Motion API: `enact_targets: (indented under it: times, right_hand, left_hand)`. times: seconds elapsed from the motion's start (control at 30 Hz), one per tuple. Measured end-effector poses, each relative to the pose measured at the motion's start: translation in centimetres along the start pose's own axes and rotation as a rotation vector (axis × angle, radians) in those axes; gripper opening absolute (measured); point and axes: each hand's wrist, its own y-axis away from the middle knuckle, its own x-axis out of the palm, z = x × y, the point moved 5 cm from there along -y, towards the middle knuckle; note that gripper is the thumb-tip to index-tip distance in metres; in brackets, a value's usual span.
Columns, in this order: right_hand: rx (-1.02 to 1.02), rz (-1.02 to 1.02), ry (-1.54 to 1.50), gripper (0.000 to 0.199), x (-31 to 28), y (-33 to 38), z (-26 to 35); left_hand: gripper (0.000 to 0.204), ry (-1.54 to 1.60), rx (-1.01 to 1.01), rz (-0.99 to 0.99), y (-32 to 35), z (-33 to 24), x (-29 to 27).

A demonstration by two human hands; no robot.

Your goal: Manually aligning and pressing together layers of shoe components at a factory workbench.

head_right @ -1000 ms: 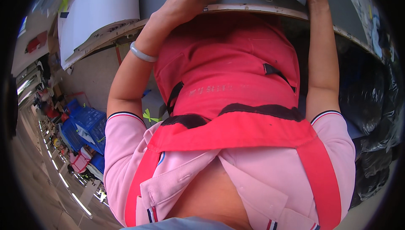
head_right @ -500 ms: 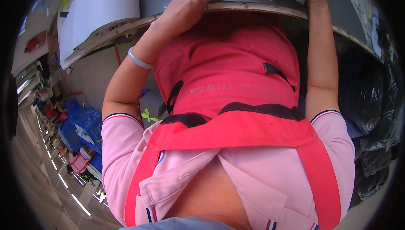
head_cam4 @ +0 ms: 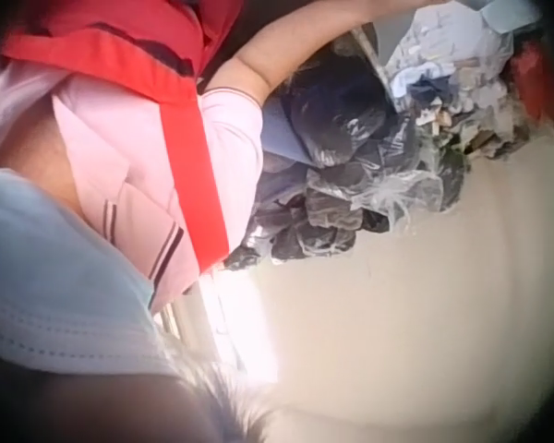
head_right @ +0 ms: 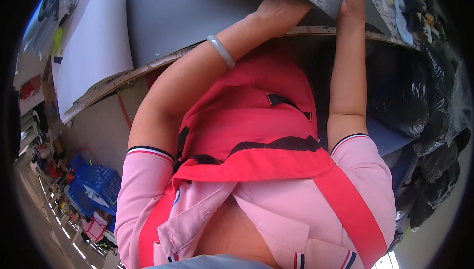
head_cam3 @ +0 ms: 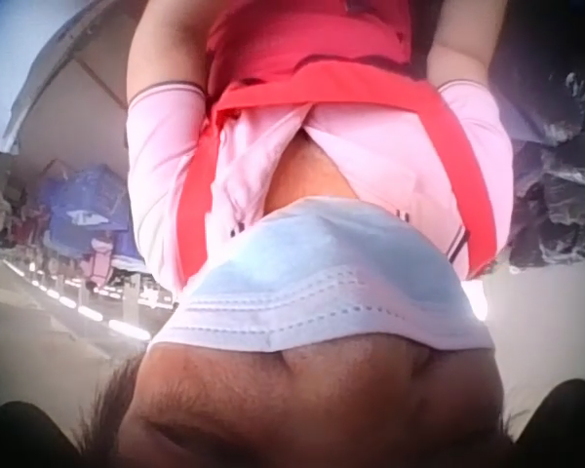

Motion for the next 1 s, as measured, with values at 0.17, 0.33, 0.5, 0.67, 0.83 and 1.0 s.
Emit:
enact_targets:
  times: [0.17, 0.33, 0.5, 0.67, 0.83, 1.0]
  right_hand:
    - [-0.461, -0.262, 1.086, 0.03, -2.1, 1.2, -1.0]
    - [-0.285, -0.344, 1.097, 0.028, -5.4, 2.3, -1.1]
    - [-0.191, -0.556, 1.0, 0.054, -7.7, 5.2, 3.6]
    - [-0.198, -0.484, 0.92, 0.053, -9.8, 5.5, 7.6]
    - [-0.107, -0.58, 0.963, 0.056, -10.0, 4.8, 8.0]
    - [-0.065, -0.62, 1.041, 0.059, -8.9, 4.1, 6.8]
  left_hand:
    - [0.019, 0.315, -0.117, -0.548, -2.2, 4.7, 1.6]
    - [0.02, 0.463, -0.444, -0.649, 0.2, 11.7, -5.4]
    - [0.021, 0.445, -0.808, -0.86, 11.5, 20.2, -18.5]
    - [0.025, 0.137, -0.912, -1.136, 28.3, 28.5, -33.2]
    - [0.036, -0.175, -1.382, -1.331, 50.3, 31.1, -42.1]
    - [0.053, -0.408, -1.92, -0.786, 58.3, 29.5, -35.6]
